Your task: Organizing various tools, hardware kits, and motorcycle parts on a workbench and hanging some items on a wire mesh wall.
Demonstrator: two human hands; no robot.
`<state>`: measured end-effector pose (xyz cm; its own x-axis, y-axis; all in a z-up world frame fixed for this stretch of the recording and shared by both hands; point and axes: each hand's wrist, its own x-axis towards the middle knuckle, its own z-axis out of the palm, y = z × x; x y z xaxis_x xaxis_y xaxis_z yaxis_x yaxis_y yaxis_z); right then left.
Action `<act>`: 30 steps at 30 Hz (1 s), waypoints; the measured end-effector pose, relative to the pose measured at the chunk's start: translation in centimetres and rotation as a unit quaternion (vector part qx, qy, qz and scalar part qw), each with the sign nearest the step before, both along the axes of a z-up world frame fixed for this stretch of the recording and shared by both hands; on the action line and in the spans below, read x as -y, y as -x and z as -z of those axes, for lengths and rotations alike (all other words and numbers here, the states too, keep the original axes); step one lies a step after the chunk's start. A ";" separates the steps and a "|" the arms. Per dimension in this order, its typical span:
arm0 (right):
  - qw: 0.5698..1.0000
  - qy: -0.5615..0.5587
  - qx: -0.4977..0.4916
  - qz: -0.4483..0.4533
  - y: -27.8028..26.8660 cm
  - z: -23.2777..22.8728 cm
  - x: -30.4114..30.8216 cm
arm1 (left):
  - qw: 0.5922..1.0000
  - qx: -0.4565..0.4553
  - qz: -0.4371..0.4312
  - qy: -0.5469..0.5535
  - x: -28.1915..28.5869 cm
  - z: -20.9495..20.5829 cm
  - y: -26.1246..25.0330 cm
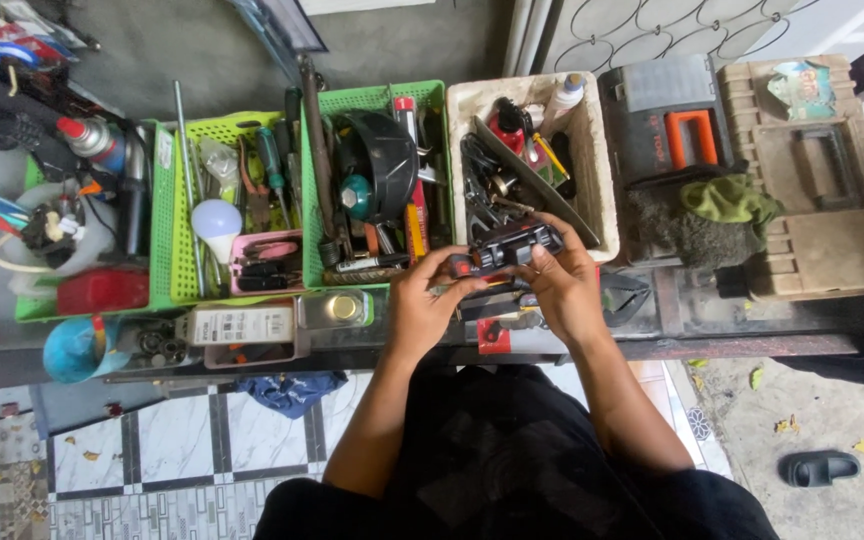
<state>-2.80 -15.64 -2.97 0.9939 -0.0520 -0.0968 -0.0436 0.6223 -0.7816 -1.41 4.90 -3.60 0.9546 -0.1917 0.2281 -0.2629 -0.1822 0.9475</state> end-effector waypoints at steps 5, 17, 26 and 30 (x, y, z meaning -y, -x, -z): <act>0.999 0.042 -0.027 0.020 0.7 0.9 1.6 | 0.988 -0.138 0.062 0.045 0.7 -0.8 -0.4; 0.982 0.127 -0.095 0.102 8.2 7.5 10.9 | 0.978 -0.127 0.158 -0.051 6.1 4.9 0.1; 0.945 0.259 -0.133 0.149 10.3 12.1 15.7 | 0.941 -0.043 0.125 -0.311 8.7 6.9 1.5; 0.915 0.339 -0.144 0.166 10.2 15.0 17.3 | 0.918 0.016 0.098 -0.384 10.1 7.8 2.5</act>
<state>-13.03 -32.98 -17.95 0.8507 -0.4917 -0.1860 -0.2054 0.0147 -0.9786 -3.95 -5.18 -11.42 0.8802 -0.4742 -0.0192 -0.3866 -0.7399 0.5505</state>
